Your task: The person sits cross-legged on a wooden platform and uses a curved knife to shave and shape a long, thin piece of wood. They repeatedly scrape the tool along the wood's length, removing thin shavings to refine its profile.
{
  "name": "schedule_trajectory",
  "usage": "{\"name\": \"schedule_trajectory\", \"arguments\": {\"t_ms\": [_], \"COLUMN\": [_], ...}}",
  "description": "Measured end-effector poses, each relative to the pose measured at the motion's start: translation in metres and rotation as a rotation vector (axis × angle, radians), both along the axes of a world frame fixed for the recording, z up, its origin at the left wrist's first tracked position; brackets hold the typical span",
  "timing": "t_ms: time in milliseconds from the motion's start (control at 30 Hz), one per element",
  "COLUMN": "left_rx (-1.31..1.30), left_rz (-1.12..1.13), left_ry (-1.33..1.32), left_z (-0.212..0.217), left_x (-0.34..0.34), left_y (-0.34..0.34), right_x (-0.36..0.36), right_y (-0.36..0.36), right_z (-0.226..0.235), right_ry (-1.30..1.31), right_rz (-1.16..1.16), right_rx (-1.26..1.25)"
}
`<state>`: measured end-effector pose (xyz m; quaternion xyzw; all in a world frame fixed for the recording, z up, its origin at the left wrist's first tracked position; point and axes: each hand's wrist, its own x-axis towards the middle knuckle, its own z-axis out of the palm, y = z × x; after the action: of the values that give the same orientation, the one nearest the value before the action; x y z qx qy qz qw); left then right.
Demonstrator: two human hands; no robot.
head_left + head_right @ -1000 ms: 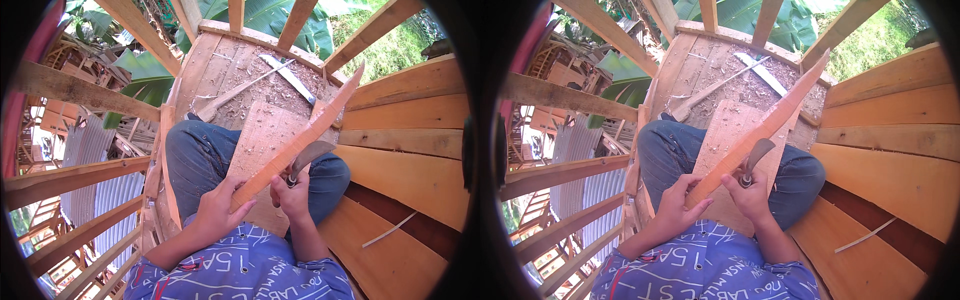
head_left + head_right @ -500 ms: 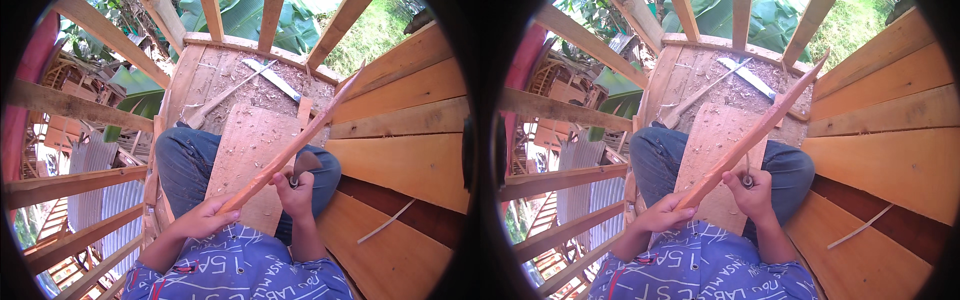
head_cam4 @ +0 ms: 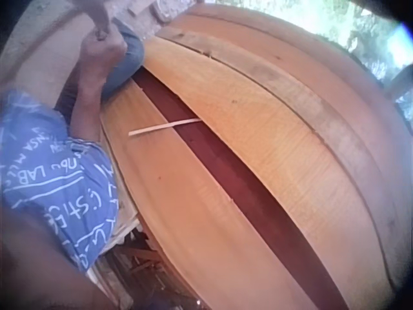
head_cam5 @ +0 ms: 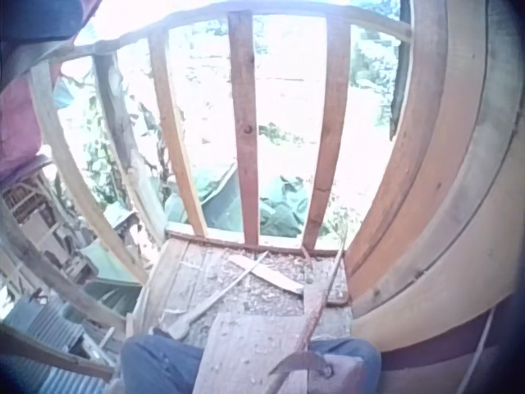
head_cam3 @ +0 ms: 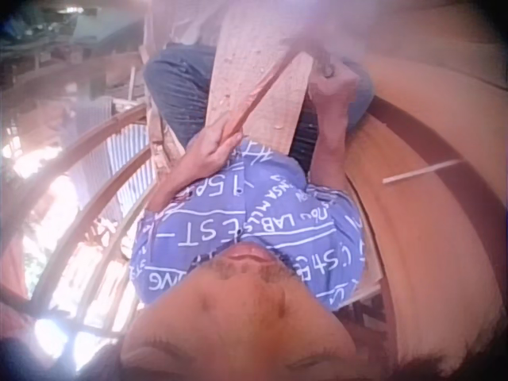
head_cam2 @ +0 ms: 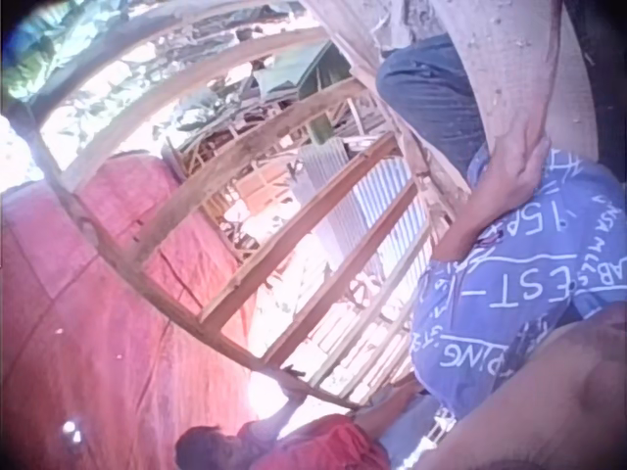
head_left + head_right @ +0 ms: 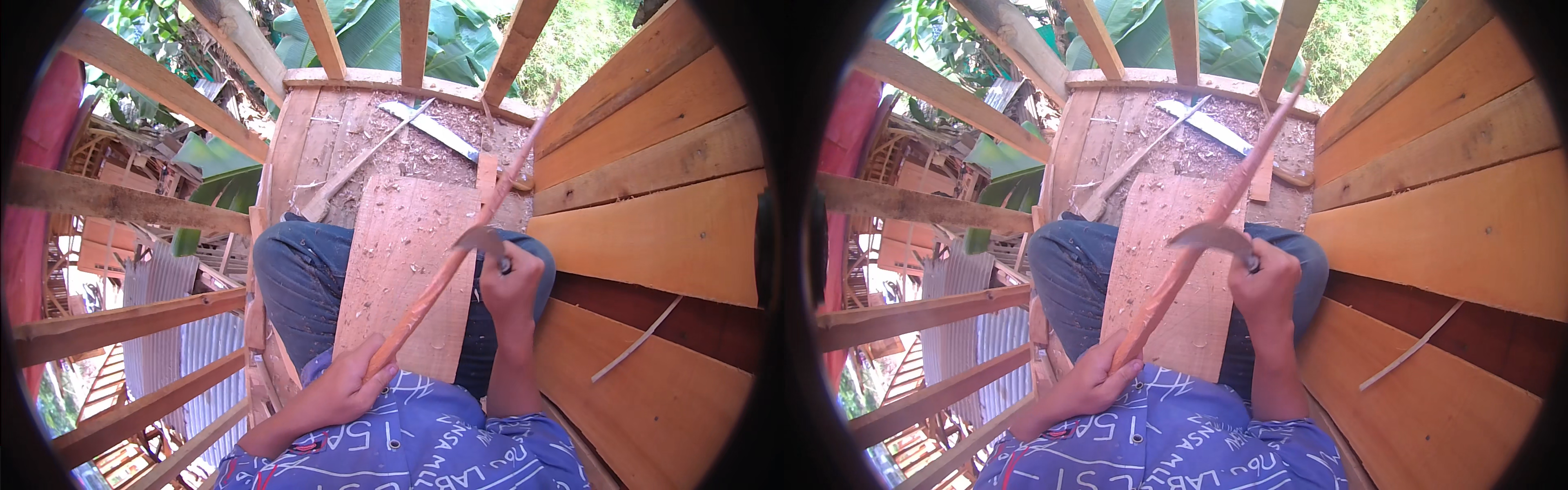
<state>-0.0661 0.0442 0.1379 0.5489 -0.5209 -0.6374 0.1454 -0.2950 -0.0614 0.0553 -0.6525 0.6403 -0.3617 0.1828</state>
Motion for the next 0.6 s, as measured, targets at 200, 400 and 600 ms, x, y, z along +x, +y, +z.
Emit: {"name": "schedule_trajectory", "arguments": {"t_ms": [200, 400, 600], "left_rx": [0.073, 0.046, 0.048], "left_rz": [0.029, 0.036, 0.067], "left_ry": [0.071, 0.085, 0.108], "left_z": [-0.005, -0.004, -0.010], "left_x": [0.002, 0.011, 0.021], "left_y": [0.008, 0.009, 0.016], "right_x": [-0.005, 0.002, 0.008], "right_y": [-0.010, -0.014, -0.016], "right_z": [-0.003, -0.005, -0.012], "right_ry": [-0.010, 0.007, 0.060], "right_rz": [-0.115, -0.116, -0.085], "right_rx": [0.030, -0.003, 0.027]}}
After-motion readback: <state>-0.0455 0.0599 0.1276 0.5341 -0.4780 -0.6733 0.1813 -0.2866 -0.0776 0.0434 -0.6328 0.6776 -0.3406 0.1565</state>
